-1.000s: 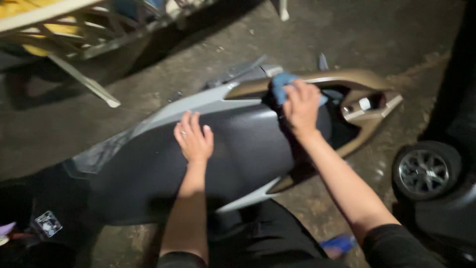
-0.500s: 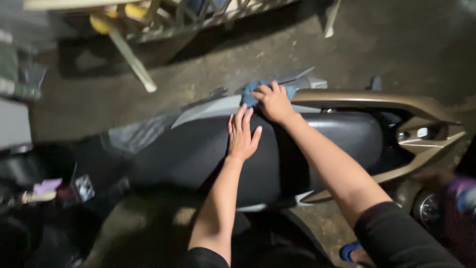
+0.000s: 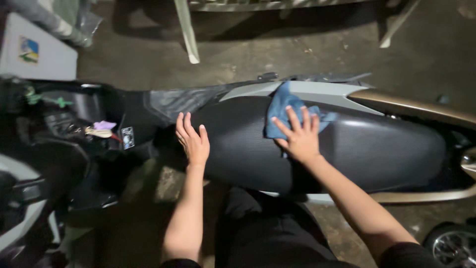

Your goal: The person wipes the seat and handlebar area of a scooter with a blue cloth. The person moves from the seat to the handlebars, wiping various surfaces including the grips and dashboard area.

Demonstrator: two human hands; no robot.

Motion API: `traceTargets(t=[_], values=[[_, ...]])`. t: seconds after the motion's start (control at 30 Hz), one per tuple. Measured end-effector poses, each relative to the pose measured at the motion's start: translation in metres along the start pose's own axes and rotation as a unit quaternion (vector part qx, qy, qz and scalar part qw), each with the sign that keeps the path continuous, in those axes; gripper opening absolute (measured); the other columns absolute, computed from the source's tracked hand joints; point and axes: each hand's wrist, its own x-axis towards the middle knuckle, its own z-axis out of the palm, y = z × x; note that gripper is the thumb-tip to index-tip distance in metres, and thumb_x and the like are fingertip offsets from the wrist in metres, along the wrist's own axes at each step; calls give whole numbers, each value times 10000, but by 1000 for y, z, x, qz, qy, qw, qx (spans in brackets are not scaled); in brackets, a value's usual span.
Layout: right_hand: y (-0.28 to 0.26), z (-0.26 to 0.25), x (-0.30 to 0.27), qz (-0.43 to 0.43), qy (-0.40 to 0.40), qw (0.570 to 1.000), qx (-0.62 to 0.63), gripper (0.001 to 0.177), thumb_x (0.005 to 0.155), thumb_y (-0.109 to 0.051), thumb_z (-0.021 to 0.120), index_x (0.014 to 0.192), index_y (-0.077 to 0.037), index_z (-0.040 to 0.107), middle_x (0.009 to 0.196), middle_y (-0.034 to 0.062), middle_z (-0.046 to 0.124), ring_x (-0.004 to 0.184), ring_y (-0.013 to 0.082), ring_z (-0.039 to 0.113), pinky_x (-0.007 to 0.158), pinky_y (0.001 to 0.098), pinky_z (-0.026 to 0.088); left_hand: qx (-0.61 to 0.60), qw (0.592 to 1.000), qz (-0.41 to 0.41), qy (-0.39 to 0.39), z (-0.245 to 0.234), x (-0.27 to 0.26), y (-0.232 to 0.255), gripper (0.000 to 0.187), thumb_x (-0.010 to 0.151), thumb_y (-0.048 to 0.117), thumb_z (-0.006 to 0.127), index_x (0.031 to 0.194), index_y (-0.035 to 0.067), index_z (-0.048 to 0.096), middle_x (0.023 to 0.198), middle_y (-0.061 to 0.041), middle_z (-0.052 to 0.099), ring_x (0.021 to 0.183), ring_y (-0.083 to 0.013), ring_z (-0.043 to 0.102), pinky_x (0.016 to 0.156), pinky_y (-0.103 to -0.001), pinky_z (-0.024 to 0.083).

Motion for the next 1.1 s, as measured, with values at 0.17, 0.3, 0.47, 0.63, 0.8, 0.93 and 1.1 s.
traceTargets(t=[0.17,0.3,0.47,0.63,0.8,0.93,1.1], values=[[-86,42,24,-74,-30,990,113,768,763,-472,762,1486,-375,520,1600,124,395,1422,458,358,1108,661,294,3,1000,-14,-9,-4,-10,-21,576,969,175,630,1496,42,437,1582,-210,355,1383,-445,397,1152,-523,328],[-132,39,27,-165,-54,971,162,780,746,-439,778,1477,-413,507,1615,89,381,1456,435,330,1143,689,254,-1,999,-30,-15,-4,-8,-39,561,980,187,620,1498,61,446,1591,-186,357,1391,-437,398,1155,-523,326],[-92,25,20,-35,-139,989,25,815,669,-431,800,1426,-496,506,1598,-43,374,1455,412,239,995,838,164,17,999,-44,-24,-15,-3,-64,546,984,203,620,1494,89,460,1594,-162,359,1406,-428,388,1144,-528,323],[-28,22,0,86,-32,996,23,738,757,-367,778,1453,-415,540,1595,28,411,1505,410,301,1112,731,266,30,998,-45,-30,-27,1,-84,558,977,215,614,1498,99,451,1594,-148,352,1410,-412,379,1141,-541,324],[-93,26,33,53,-38,993,102,714,711,-420,781,1384,-297,578,1515,91,464,1437,446,355,1085,690,300,26,997,-58,-41,-29,4,-85,555,973,216,612,1494,108,453,1594,-143,348,1417,-410,373,1130,-549,320],[-171,36,66,-111,-53,974,192,624,778,-465,758,1347,-262,598,1480,110,478,1410,452,364,1087,672,302,22,996,-64,-52,-25,8,-77,535,976,213,607,1483,113,469,1592,-144,349,1404,-408,373,1137,-546,310],[-181,45,50,-183,-70,964,177,633,774,-334,746,1384,-245,603,1557,55,461,1447,344,409,1145,583,337,-5,999,-40,-37,-15,7,-79,519,1011,221,578,1503,107,458,1599,-136,352,1432,-403,368,1174,-534,304]])
